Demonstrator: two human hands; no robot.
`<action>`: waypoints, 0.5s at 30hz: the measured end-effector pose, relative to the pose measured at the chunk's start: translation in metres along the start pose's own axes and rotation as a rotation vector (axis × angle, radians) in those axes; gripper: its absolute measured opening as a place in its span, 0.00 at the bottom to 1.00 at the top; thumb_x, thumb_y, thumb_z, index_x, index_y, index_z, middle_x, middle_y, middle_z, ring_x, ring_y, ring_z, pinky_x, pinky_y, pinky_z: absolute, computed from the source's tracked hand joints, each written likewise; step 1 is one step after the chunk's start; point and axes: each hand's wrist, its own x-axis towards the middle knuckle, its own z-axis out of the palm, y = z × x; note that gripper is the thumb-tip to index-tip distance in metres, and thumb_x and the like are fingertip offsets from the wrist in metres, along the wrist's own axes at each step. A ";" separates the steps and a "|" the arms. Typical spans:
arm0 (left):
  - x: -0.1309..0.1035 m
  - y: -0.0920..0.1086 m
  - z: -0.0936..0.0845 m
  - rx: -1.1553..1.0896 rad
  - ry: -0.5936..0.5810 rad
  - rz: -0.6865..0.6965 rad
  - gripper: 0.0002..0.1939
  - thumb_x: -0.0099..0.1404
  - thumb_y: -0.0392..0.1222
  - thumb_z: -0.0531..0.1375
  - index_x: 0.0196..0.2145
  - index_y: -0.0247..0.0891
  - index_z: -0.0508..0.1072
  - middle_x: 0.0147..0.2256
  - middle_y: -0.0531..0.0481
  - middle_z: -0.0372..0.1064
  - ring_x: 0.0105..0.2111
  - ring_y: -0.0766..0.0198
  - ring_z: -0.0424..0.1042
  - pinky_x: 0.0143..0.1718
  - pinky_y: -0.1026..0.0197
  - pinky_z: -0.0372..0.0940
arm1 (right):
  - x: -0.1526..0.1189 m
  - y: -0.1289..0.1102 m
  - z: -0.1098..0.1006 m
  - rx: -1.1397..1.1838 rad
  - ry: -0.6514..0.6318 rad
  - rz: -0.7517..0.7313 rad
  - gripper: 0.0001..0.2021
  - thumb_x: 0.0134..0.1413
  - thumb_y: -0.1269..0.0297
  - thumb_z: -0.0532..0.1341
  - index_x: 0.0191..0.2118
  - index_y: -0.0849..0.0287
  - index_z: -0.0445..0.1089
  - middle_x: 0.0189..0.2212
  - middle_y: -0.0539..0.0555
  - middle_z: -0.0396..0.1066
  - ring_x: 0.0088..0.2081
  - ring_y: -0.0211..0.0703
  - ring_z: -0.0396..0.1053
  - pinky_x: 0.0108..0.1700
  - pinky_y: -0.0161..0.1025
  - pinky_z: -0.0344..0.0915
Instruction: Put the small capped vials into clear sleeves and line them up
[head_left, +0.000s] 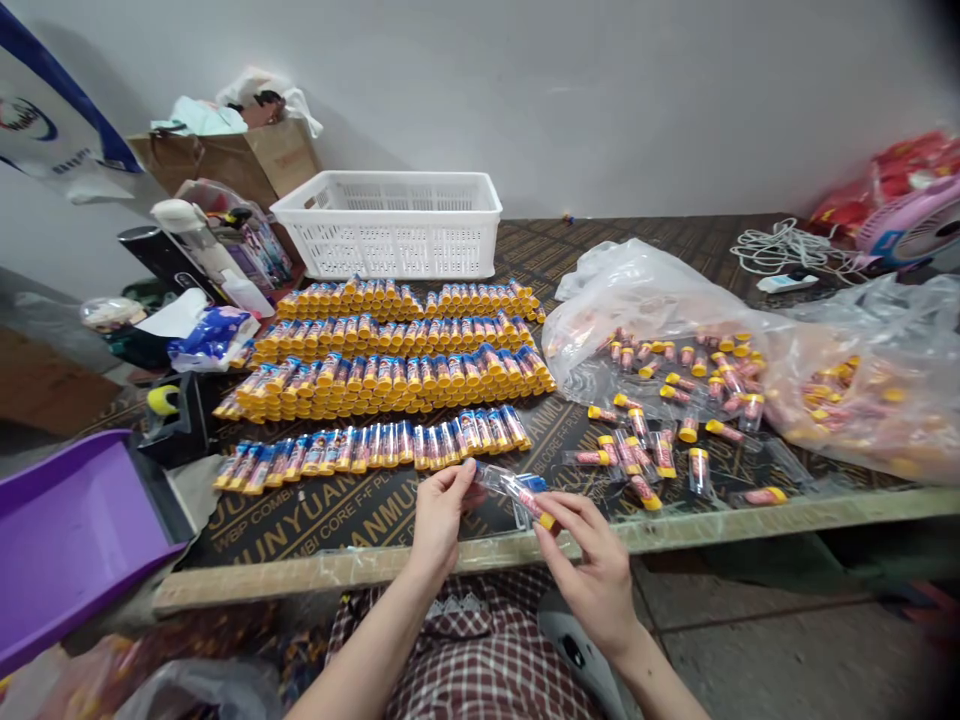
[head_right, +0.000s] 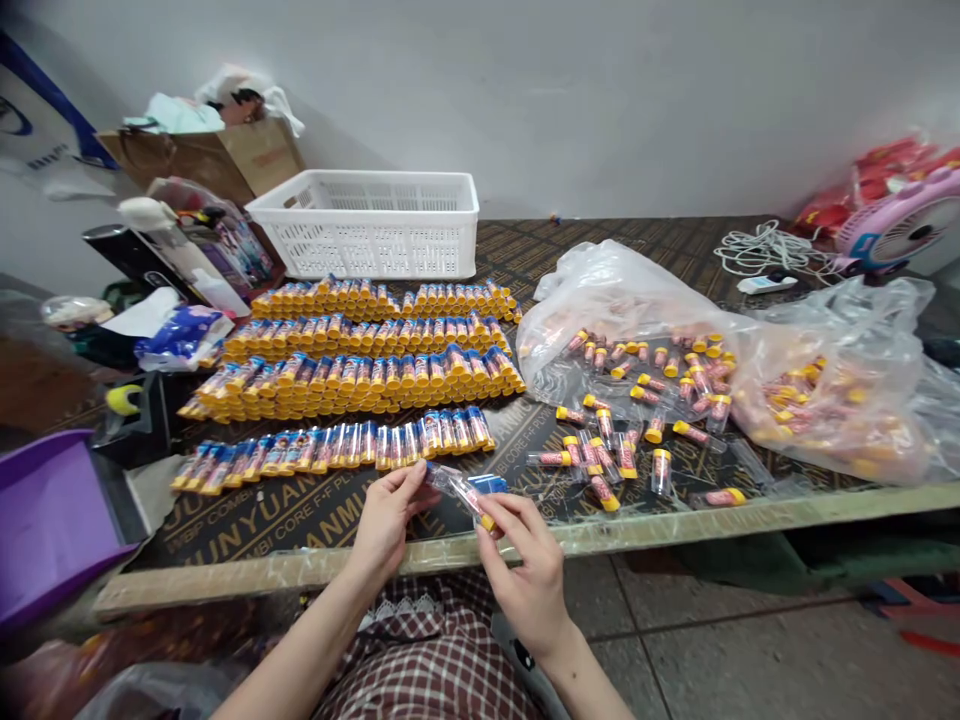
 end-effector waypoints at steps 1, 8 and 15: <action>0.000 0.000 0.000 -0.018 -0.025 0.012 0.19 0.46 0.50 0.69 0.28 0.31 0.76 0.26 0.49 0.74 0.26 0.66 0.71 0.29 0.64 0.68 | 0.000 0.000 0.001 0.015 -0.045 0.008 0.17 0.56 0.73 0.57 0.51 0.51 0.70 0.44 0.56 0.69 0.44 0.44 0.70 0.46 0.41 0.70; -0.008 0.011 0.003 -0.082 -0.141 -0.082 0.21 0.45 0.42 0.71 0.36 0.33 0.72 0.28 0.50 0.75 0.26 0.67 0.72 0.30 0.64 0.69 | 0.001 0.009 0.008 0.134 -0.136 0.037 0.17 0.57 0.74 0.55 0.50 0.51 0.69 0.39 0.55 0.67 0.39 0.41 0.69 0.40 0.38 0.71; -0.022 0.013 0.003 0.108 -0.351 -0.213 0.18 0.49 0.47 0.69 0.32 0.28 0.76 0.27 0.46 0.74 0.24 0.69 0.70 0.26 0.68 0.65 | 0.012 0.014 0.006 0.116 -0.216 -0.078 0.39 0.44 0.77 0.58 0.64 0.50 0.48 0.62 0.59 0.48 0.59 0.53 0.57 0.54 0.50 0.65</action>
